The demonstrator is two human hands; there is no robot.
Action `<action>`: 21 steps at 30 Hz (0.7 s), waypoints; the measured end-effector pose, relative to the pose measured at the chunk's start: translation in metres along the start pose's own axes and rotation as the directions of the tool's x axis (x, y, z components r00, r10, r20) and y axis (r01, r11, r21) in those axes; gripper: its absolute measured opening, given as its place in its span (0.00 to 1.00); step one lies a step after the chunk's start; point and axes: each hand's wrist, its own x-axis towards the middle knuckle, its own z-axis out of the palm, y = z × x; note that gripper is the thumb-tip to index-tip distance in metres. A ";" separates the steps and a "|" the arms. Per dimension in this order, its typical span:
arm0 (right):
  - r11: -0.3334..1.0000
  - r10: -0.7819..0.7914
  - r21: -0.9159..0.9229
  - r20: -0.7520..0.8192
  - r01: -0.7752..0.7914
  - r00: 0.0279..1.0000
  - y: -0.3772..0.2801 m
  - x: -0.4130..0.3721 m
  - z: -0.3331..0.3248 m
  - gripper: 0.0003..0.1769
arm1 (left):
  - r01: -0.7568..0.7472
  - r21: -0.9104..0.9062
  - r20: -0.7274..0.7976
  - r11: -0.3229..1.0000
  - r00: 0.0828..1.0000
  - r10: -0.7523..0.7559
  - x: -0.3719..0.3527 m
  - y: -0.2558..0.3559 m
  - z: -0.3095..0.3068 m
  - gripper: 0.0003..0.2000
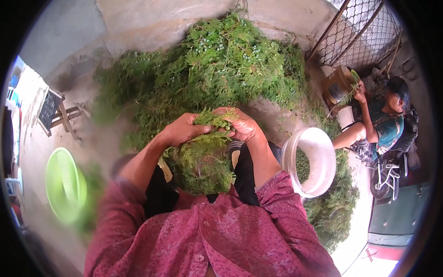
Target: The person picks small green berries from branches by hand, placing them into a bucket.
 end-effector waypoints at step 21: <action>0.983 -0.049 0.177 -0.037 0.055 0.998 0.004 -0.006 -0.005 0.13 | -0.012 -0.078 0.005 0.997 1.000 0.013 0.004 0.000 0.004 0.11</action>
